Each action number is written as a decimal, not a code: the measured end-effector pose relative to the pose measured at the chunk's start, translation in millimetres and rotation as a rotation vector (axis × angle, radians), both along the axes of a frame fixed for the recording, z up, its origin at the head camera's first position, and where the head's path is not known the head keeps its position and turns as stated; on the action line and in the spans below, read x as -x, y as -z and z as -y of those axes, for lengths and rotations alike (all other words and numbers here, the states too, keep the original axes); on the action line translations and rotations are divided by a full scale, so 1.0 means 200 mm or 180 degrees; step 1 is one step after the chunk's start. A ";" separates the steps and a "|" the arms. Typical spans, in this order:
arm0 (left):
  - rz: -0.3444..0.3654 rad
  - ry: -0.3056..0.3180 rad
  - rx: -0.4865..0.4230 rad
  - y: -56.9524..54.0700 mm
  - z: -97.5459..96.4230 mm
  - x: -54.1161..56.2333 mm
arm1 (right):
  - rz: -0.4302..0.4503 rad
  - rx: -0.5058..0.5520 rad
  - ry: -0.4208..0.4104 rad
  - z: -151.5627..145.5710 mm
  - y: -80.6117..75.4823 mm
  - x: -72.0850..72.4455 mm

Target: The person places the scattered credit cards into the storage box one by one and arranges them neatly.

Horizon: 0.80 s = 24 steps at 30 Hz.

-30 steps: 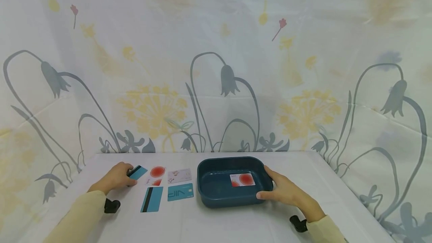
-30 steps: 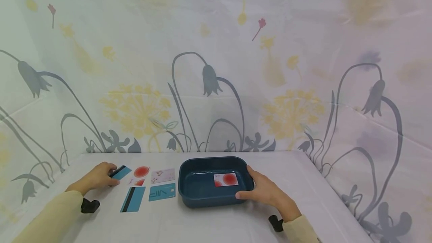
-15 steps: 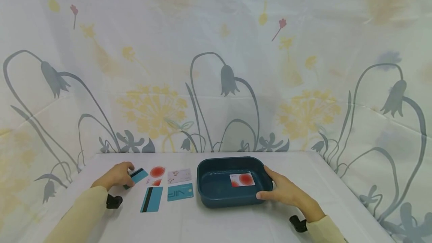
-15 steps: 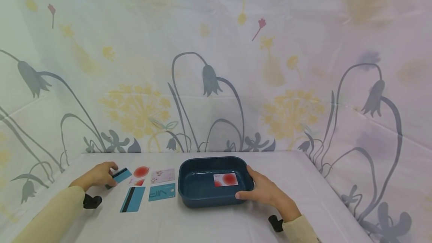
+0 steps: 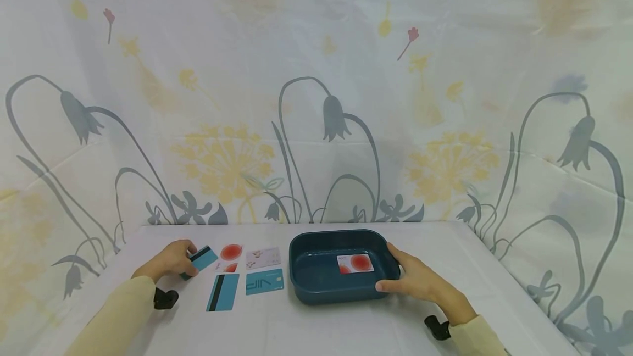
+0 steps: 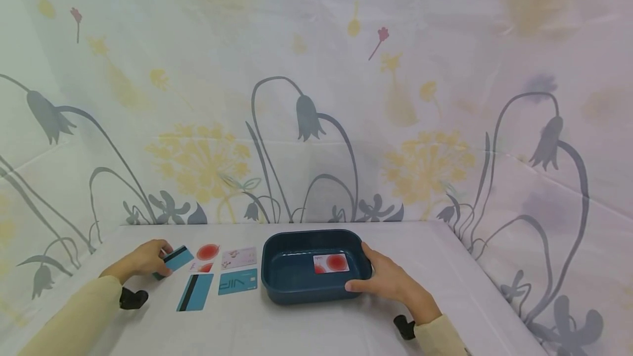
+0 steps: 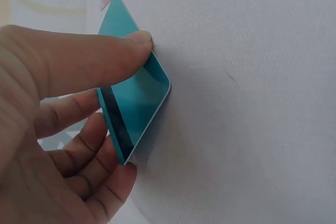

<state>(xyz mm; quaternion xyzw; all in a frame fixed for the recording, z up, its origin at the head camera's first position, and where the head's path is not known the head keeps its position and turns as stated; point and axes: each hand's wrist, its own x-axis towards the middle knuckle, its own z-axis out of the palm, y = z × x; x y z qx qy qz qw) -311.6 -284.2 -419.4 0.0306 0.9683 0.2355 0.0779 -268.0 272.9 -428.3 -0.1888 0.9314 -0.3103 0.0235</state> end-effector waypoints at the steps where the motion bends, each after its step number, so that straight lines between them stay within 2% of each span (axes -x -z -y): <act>1: -0.0027 0.0015 -0.0007 0.00 0.00 0.00 | 0.0003 0.0001 0.0001 0.00 0.00 0.00; 24: -0.0328 0.0281 -0.0011 0.04 0.03 -0.04 | 0.0023 -0.0015 0.0044 0.01 -0.01 0.00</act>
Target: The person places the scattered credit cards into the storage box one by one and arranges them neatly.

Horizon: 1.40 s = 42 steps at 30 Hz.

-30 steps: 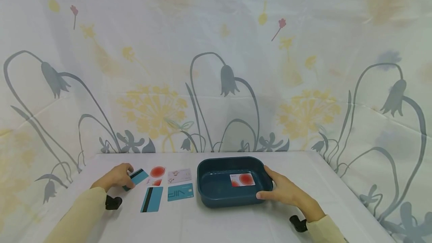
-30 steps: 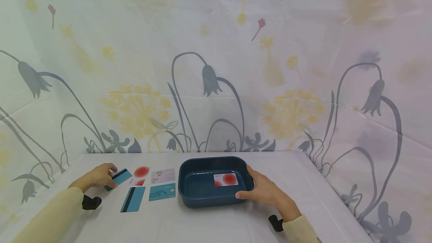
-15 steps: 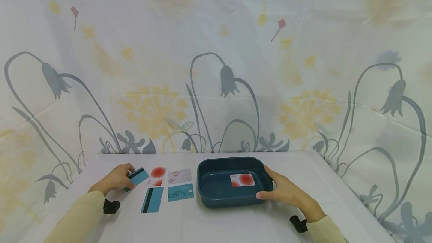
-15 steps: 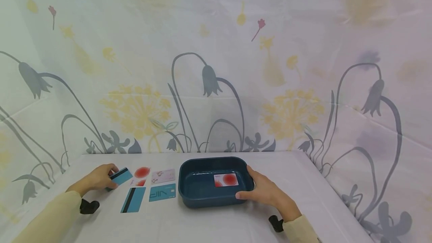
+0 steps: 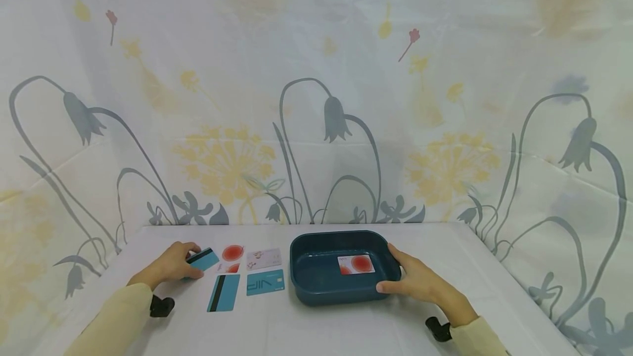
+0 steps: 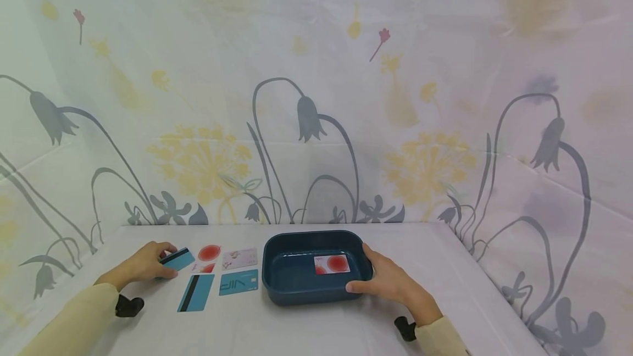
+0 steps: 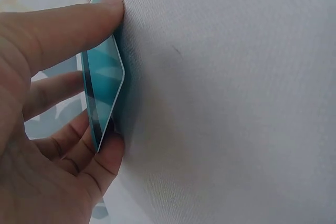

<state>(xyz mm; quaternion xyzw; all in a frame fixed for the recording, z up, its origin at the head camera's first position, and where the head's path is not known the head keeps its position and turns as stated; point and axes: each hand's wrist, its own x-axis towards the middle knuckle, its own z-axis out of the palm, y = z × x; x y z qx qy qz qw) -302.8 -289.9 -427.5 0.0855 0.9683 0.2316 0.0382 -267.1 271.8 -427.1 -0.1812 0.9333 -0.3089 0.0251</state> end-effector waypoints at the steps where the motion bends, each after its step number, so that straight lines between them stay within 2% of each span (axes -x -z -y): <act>1: 0.0002 -0.0014 0.0009 0.00 0.00 0.00 | -0.0002 -0.0002 0.0000 0.00 0.00 0.00; 12: 0.0043 -0.0044 0.0073 0.00 -0.02 -0.01 | 0.0028 -0.0028 0.0048 0.00 0.00 0.00; 17: 0.0000 -0.0081 0.0116 0.02 -0.01 -0.01 | 0.0001 -0.0016 0.0021 0.00 0.00 -0.01; 24: -0.0092 -0.0096 0.0128 0.01 -0.01 -0.03 | 0.0002 -0.0017 0.0019 0.00 0.00 -0.01; 36: -0.0521 -0.0054 0.0125 0.01 -0.04 -0.03 | -0.0017 -0.0011 -0.0012 0.00 0.00 0.00; 42: -0.0632 0.0046 0.0044 0.00 -0.10 -0.03 | -0.0044 -0.0006 -0.0030 0.00 0.00 0.00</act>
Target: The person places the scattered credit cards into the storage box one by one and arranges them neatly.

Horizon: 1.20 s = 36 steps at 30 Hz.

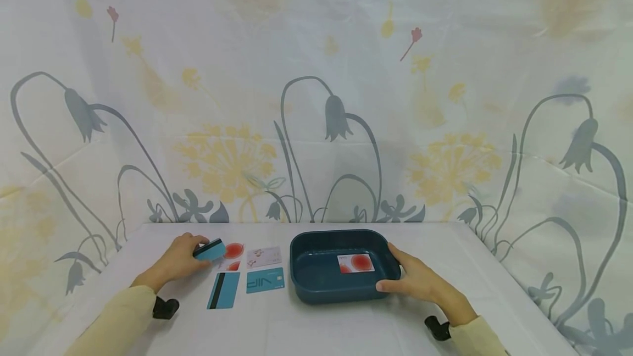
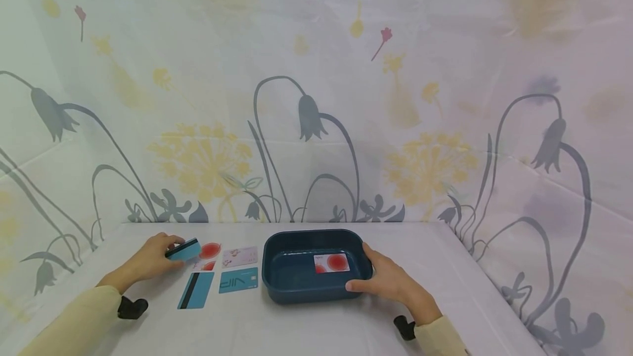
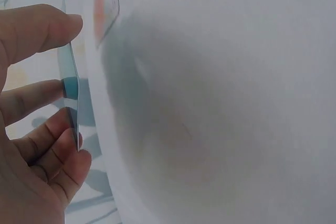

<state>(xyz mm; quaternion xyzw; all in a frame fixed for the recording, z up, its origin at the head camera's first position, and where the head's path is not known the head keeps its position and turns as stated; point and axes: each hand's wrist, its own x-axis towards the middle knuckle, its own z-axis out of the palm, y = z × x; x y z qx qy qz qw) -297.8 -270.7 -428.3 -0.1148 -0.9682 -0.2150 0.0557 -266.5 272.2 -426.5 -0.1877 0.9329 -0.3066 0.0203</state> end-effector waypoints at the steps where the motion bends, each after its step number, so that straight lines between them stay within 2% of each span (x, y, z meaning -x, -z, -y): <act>1: -0.0015 0.0026 -0.0002 0.00 -0.01 0.00 | 0.0002 0.0003 0.0005 0.00 0.00 0.00; 25: -0.0290 0.0561 0.0168 -0.12 -0.40 0.00 | 0.0049 0.0033 0.0027 0.00 0.00 -0.01; 36: -0.0436 0.0829 0.0105 -0.16 -0.54 0.01 | 0.0083 0.0009 0.0056 0.00 0.00 0.00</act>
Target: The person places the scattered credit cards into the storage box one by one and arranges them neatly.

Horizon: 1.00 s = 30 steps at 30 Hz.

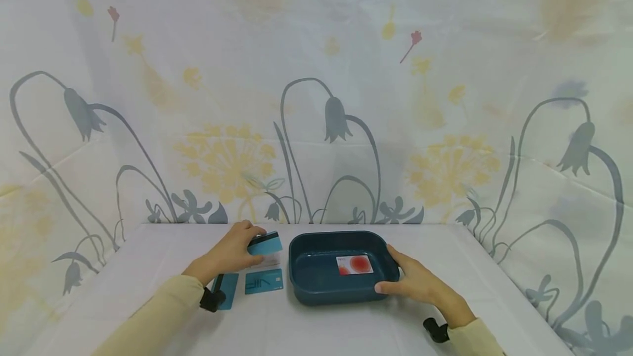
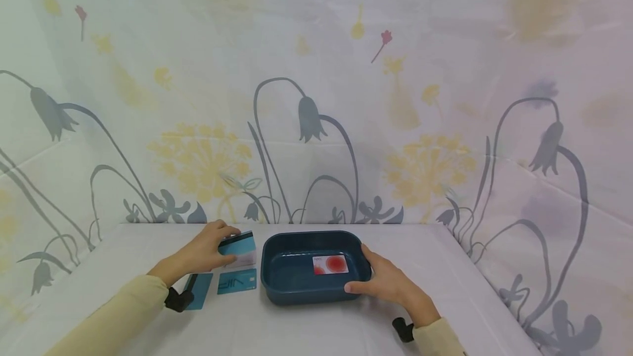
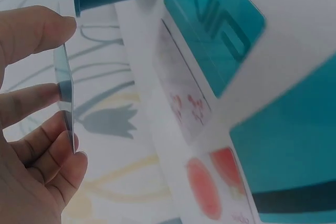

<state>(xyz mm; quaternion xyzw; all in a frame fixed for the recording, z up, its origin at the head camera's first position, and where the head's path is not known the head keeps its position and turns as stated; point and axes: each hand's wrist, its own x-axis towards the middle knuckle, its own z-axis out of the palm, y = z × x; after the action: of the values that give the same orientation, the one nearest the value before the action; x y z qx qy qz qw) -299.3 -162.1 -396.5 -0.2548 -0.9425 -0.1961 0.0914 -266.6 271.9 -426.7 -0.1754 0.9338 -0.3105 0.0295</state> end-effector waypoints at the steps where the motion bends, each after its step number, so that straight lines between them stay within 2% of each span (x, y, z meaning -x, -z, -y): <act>1: 0.0005 0.0006 -0.0001 -0.01 -0.01 0.00 | -0.0001 -0.0004 0.0001 0.00 0.00 0.00; 9: 0.0015 0.0121 -0.0031 -0.05 -0.13 0.00 | -0.0019 -0.0047 0.0034 0.00 0.00 0.00; 19: -0.0034 0.0264 -0.0012 -0.07 -0.25 0.00 | 0.0008 -0.0040 0.0020 0.00 0.00 0.00; 30: 0.0123 0.0423 -0.0008 -0.08 -0.37 0.01 | -0.0004 0.0017 -0.0016 0.00 0.00 0.00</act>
<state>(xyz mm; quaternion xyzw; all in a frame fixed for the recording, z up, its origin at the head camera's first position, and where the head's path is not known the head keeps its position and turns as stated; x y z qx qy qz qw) -301.9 -88.6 -380.1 -0.3128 -0.9248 -0.2078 0.0603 -266.2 271.5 -425.8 -0.1781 0.9325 -0.3128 0.0292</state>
